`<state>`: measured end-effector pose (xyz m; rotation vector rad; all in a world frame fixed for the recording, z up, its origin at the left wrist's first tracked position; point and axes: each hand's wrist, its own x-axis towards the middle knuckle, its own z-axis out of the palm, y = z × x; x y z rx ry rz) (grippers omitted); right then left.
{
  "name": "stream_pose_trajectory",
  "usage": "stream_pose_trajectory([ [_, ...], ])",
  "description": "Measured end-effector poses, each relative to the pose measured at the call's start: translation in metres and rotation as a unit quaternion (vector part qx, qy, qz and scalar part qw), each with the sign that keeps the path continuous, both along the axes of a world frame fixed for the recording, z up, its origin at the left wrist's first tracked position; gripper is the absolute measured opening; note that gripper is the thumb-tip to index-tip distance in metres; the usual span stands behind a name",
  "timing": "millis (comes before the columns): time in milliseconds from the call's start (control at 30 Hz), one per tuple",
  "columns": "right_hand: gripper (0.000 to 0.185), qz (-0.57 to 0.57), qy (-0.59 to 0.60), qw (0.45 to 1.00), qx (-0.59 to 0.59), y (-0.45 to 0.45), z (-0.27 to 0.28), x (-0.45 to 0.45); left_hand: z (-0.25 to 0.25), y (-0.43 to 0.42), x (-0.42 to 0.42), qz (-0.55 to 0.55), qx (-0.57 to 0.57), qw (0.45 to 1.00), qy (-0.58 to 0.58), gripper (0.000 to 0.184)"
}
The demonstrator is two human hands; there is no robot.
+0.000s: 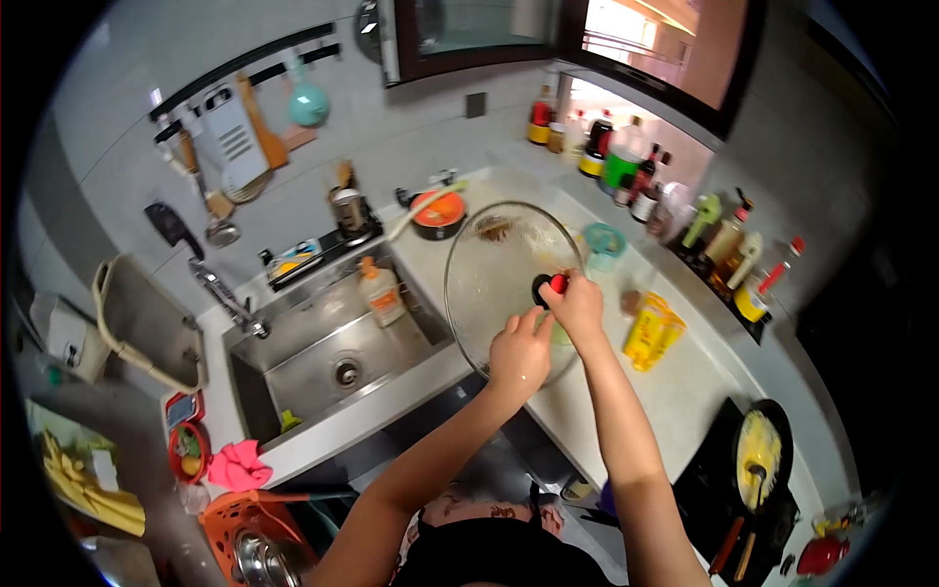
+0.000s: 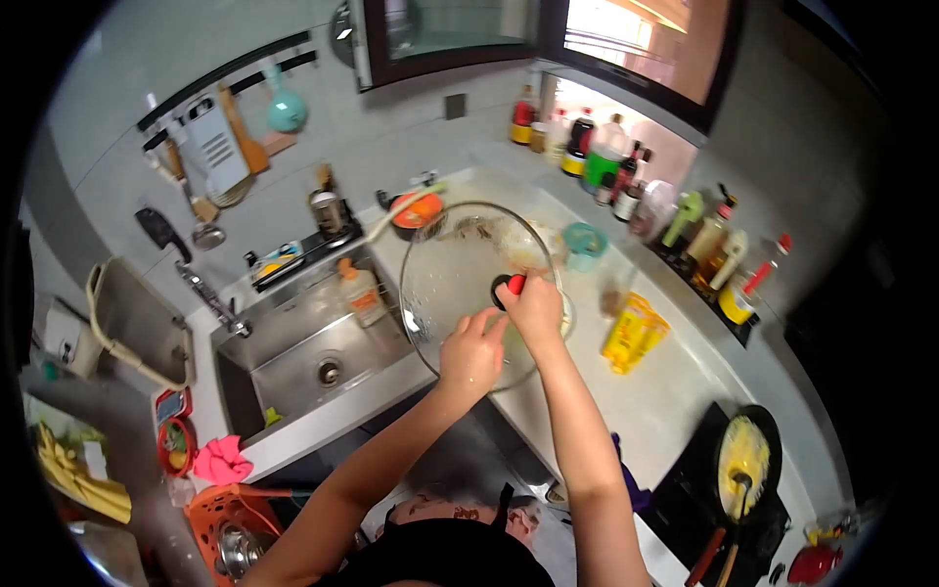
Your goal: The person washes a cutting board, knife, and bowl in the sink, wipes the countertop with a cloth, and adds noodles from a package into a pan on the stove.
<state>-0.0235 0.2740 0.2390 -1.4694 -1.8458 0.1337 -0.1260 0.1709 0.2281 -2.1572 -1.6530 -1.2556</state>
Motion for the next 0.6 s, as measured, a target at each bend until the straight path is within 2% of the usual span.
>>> stream_pose_trajectory([
  [67,0.035,0.041,0.096,0.994,0.027,0.019,-0.023,-0.058,-0.001,-0.006,-0.043,0.059,0.002,0.998,0.008,0.040],
  [100,0.032,0.068,0.202,0.975,-0.069,0.023,-0.028,-0.086,-0.003,-0.008,-0.062,0.071,-0.009,0.997,0.005,0.043],
  [133,0.030,0.092,0.302,0.934,-0.165,0.026,-0.033,-0.112,-0.003,-0.011,-0.079,0.088,-0.022,0.996,0.006,0.042],
  [200,0.021,0.141,0.461,0.842,-0.242,0.036,-0.058,-0.157,-0.005,-0.016,-0.107,0.119,-0.047,0.992,0.005,0.039],
  [267,0.016,0.170,0.555,0.763,-0.284,0.042,-0.079,-0.192,-0.017,-0.015,-0.130,0.137,-0.027,0.990,-0.004,0.035],
  [333,0.017,0.177,0.619,0.699,-0.310,0.048,-0.089,-0.215,-0.023,-0.010,-0.150,0.145,-0.030,0.989,-0.004,0.033],
  [433,0.017,0.181,0.667,0.646,-0.325,0.074,-0.102,-0.238,-0.036,0.010,-0.174,0.161,-0.031,0.986,-0.006,0.036],
  [600,0.020,0.208,0.692,0.621,-0.305,0.150,-0.113,-0.256,-0.065,0.078,-0.199,0.150,-0.054,0.987,0.010,0.042],
])
